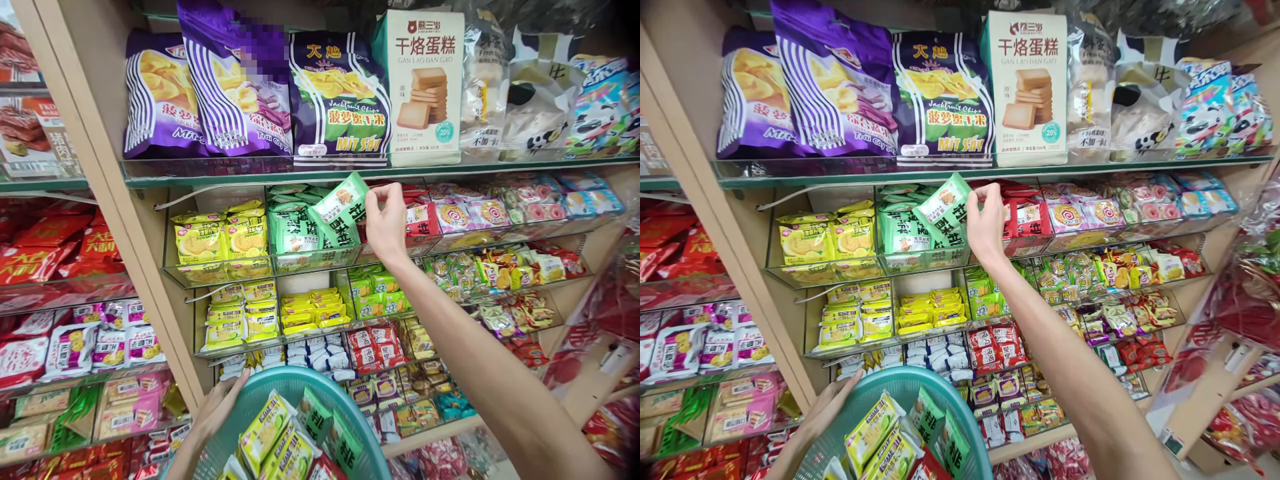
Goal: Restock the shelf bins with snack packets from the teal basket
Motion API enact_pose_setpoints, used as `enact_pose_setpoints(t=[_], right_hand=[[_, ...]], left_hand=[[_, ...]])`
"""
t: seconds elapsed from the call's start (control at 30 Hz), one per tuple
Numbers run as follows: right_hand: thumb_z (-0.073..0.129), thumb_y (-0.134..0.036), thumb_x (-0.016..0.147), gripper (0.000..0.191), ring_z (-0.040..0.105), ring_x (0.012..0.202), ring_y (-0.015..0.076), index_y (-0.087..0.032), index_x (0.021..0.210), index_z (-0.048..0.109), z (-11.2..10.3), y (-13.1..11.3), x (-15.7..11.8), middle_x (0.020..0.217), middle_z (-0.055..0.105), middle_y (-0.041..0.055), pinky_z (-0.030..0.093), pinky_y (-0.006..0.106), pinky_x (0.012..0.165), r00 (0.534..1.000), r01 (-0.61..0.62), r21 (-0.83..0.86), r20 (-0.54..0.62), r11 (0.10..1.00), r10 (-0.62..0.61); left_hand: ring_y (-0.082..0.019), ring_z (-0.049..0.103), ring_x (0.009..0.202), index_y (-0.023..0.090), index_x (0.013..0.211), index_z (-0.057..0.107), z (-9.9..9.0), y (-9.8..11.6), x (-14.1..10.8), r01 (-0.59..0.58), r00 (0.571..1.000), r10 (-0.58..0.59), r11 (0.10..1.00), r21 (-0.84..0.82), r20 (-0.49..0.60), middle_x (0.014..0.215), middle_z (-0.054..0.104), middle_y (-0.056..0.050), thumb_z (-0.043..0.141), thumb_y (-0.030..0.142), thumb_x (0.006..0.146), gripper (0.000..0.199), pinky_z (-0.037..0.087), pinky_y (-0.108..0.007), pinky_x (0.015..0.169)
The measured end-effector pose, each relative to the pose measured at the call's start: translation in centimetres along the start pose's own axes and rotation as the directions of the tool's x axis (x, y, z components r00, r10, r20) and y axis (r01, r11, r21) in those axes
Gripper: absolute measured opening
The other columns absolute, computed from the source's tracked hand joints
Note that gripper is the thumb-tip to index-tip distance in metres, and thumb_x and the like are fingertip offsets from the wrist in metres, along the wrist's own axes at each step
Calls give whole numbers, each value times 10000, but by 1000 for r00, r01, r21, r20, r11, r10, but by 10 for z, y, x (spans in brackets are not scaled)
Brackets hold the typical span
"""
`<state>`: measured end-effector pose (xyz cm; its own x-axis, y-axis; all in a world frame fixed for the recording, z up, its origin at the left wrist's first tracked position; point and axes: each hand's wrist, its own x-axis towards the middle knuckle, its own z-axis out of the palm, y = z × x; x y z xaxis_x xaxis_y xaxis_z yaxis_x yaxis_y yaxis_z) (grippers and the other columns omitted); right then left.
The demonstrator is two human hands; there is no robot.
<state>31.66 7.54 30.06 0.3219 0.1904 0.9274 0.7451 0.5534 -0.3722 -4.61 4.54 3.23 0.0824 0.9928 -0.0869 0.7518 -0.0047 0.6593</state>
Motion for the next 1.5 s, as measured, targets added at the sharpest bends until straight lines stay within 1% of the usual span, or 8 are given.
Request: enact_pose_setpoints(t=[0.17,0.27,0.3,0.37,0.43,0.53,0.83,1.5], right_hand=[[422,-359,907,142,533,647,116,-222,875,446,-38,-23,-18,852,528,19,452,268,552,997,-66,215,61,974,54],[459,-340,890,134,536,635,115,-219,835,474,-61,-36,-52,791,549,5,436,242,517,946,-154,241,316,958,73],[466,-338,885,140,531,619,114,-218,816,485,-68,-39,-67,757,554,-2,427,237,509,892,-195,218,444,956,80],[457,-333,889,161,507,568,107,-216,786,497,-76,-40,-100,693,549,-22,404,231,496,715,-271,141,691,952,101],[431,-310,898,179,501,590,114,-212,760,490,-79,-35,-135,683,549,-25,395,238,533,564,-274,46,816,961,122],[401,-271,898,161,517,676,138,-210,762,462,-75,-22,-182,735,565,-10,388,259,618,470,-242,-50,867,969,162],[406,-173,853,113,511,648,138,-201,758,461,-55,7,-268,710,562,-16,338,249,606,383,-271,-157,888,950,256],[423,-132,834,111,509,637,141,-197,748,446,-21,6,-307,734,553,12,343,246,566,381,-327,-154,881,932,279]], left_hand=[[-302,611,1017,195,918,689,-1,3,0,35,999,-35,999,22,4,958,712,-66,315,628,825,579,414,-389,931],[-313,608,1025,188,963,694,-2,4,1,49,999,-49,998,30,-12,985,711,-78,307,661,814,629,420,-392,921],[-319,608,1027,186,984,693,-1,4,2,56,998,-56,998,35,-18,1002,709,-82,305,674,809,648,424,-393,913],[-328,608,1026,184,1021,691,-1,4,2,66,998,-65,997,45,-21,1022,707,-85,301,691,801,677,431,-395,900],[-330,608,1025,187,1042,688,-1,4,2,66,998,-65,997,47,-15,1034,704,-81,299,697,800,685,435,-394,893],[-322,609,1024,201,1051,686,-1,4,2,65,998,-64,997,42,-13,1041,703,-64,297,694,804,674,437,-388,891],[-316,587,1073,184,1114,668,1,2,1,56,998,-56,998,31,-14,1097,686,-71,319,666,815,667,413,-383,936],[-328,564,1107,180,1166,640,2,-6,5,58,998,-58,998,26,6,1172,650,-93,314,668,812,685,402,-406,953]])
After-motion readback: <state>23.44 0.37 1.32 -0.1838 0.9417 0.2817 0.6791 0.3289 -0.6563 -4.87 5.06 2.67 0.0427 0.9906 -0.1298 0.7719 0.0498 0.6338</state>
